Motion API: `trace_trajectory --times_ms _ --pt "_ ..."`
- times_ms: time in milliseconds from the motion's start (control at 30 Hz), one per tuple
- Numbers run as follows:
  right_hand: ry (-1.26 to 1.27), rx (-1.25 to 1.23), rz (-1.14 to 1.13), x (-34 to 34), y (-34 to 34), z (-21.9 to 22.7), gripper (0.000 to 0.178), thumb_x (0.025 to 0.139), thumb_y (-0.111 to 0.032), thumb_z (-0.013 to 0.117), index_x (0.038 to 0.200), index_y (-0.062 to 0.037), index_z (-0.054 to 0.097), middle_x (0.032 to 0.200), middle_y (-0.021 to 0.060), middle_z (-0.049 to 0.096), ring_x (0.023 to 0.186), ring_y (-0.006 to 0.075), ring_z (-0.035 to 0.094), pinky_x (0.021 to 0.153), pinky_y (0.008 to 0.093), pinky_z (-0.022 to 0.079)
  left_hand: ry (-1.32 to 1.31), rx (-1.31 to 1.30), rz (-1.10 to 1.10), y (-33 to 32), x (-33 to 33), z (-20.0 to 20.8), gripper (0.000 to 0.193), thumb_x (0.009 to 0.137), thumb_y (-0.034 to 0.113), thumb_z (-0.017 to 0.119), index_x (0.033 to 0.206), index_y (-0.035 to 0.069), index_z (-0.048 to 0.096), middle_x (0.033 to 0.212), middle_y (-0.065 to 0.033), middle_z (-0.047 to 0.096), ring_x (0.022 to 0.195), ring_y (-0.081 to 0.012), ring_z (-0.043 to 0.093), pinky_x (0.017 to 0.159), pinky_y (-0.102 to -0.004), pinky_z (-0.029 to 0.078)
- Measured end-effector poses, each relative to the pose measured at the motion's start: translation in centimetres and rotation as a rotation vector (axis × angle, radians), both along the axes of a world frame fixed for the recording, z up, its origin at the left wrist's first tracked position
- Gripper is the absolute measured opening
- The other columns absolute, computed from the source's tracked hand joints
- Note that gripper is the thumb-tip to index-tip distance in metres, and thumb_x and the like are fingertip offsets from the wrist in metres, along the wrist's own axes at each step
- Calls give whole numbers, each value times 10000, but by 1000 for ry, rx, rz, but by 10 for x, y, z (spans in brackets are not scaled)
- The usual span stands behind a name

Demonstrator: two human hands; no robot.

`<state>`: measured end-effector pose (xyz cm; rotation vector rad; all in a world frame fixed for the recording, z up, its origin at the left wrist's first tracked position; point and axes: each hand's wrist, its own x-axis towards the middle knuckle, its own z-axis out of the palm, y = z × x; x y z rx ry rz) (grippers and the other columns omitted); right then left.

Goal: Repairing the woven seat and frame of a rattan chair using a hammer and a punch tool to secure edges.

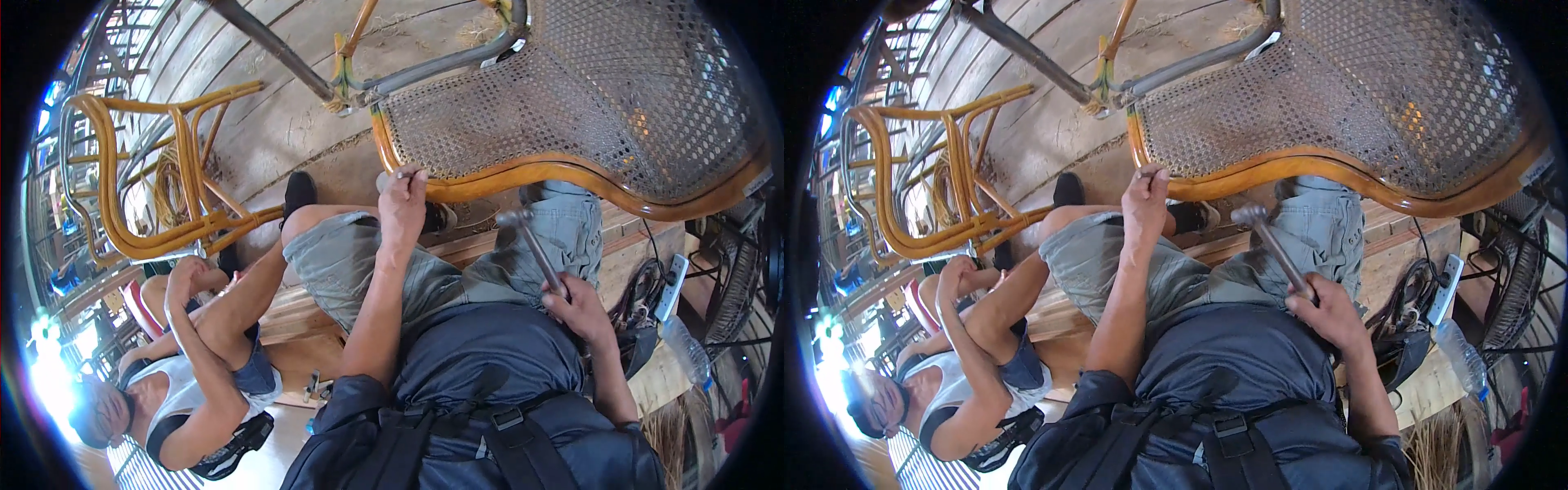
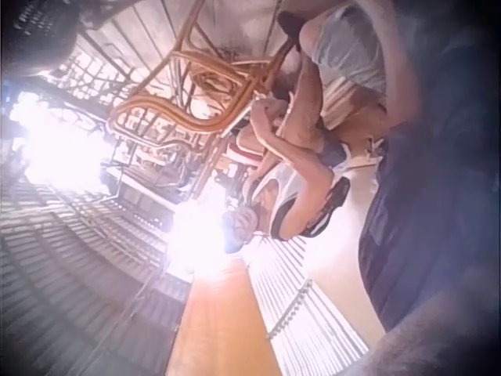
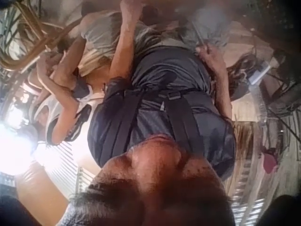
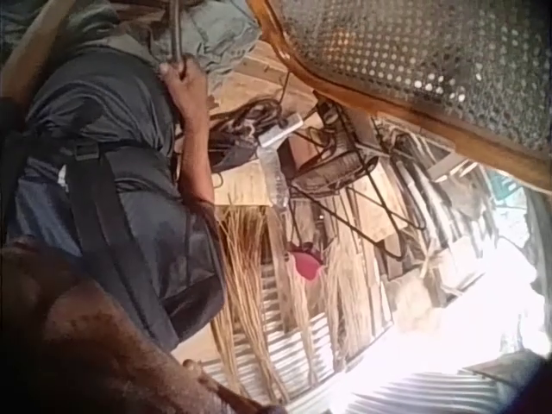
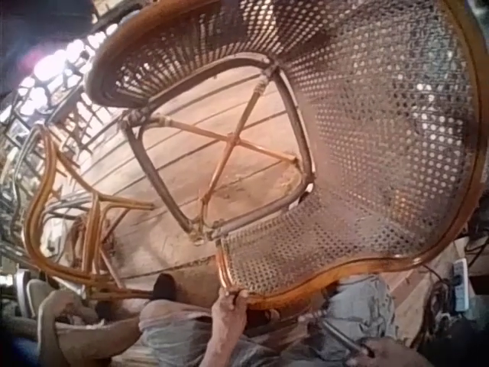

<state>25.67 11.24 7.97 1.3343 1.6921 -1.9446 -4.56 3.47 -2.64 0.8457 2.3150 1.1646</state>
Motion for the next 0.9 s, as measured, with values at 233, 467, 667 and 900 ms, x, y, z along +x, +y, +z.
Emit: trace_trajectory --times_ms 233,467,667,900 --pt "3 -157 -204 -17 2 -26 229 855 -214 623 941 -16 548 617 -28 459 464 57 433 422 224 357 72 -19 -57 -4 2 -2 174 899 177 559 920 10 603 782 -127 610 702 -226 606 640 -311 472" --pt "-22 -223 -229 -19 8 -27 275 854 -256 631 936 -10 539 597 -16 453 446 66 422 416 231 342 1 57 -37 6 7 1 176 896 166 562 935 -1 602 758 -178 612 677 -317 606 615 -364 473" --pt "19 -233 -277 -18 9 -31 326 855 -331 634 871 -22 532 570 -18 448 429 60 426 393 220 339 82 1 -66 13 6 0 204 887 189 573 909 -11 608 780 -194 607 711 -345 605 644 -377 474" --pt "54 -280 -298 -22 13 -28 326 858 -317 633 915 -13 529 572 -25 439 436 63 424 401 222 346 115 10 -135 20 13 7 153 881 155 578 905 5 604 791 -179 609 737 -336 607 655 -355 476"
